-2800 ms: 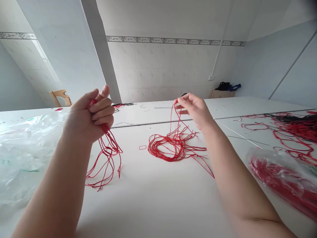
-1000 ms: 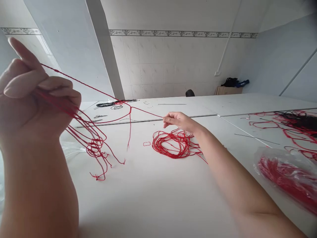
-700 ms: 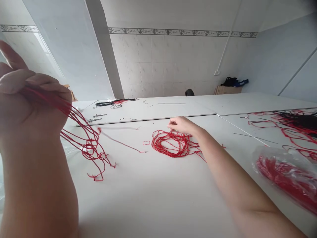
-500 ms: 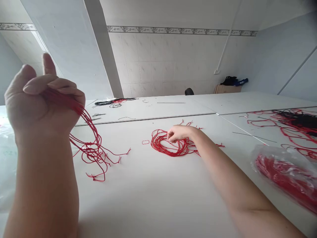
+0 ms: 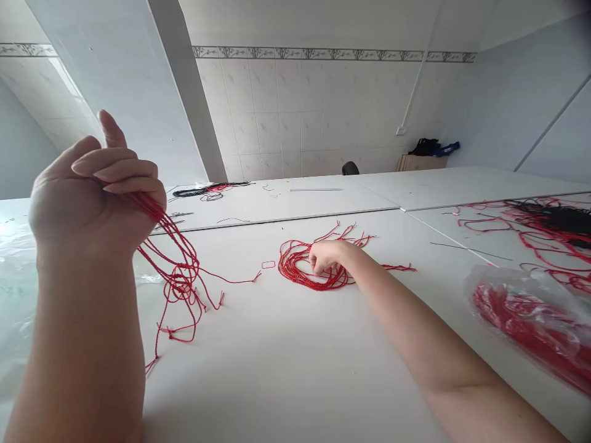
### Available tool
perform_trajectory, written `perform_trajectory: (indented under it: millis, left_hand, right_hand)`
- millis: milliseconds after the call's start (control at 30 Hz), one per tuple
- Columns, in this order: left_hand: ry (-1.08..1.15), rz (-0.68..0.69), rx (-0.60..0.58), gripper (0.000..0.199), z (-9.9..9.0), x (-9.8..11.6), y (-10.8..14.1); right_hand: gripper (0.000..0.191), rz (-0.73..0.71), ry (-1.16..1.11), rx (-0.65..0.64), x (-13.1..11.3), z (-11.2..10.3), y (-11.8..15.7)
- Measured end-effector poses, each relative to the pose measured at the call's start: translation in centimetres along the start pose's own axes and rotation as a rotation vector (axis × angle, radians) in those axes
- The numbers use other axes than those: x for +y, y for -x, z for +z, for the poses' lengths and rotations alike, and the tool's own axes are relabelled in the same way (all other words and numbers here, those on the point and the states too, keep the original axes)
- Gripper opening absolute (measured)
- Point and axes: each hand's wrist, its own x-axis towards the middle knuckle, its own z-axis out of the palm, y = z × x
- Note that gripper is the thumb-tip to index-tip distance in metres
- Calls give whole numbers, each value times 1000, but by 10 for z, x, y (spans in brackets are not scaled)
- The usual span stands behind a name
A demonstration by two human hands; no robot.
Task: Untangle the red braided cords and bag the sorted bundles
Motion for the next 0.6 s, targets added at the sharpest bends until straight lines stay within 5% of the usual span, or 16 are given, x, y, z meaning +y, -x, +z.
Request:
perform_trajectory:
  millis: [600]
  left_hand:
    - [7, -48, -13, 30, 4, -4, 4]
  right_hand:
    - [16, 49, 84, 53, -13, 1, 16]
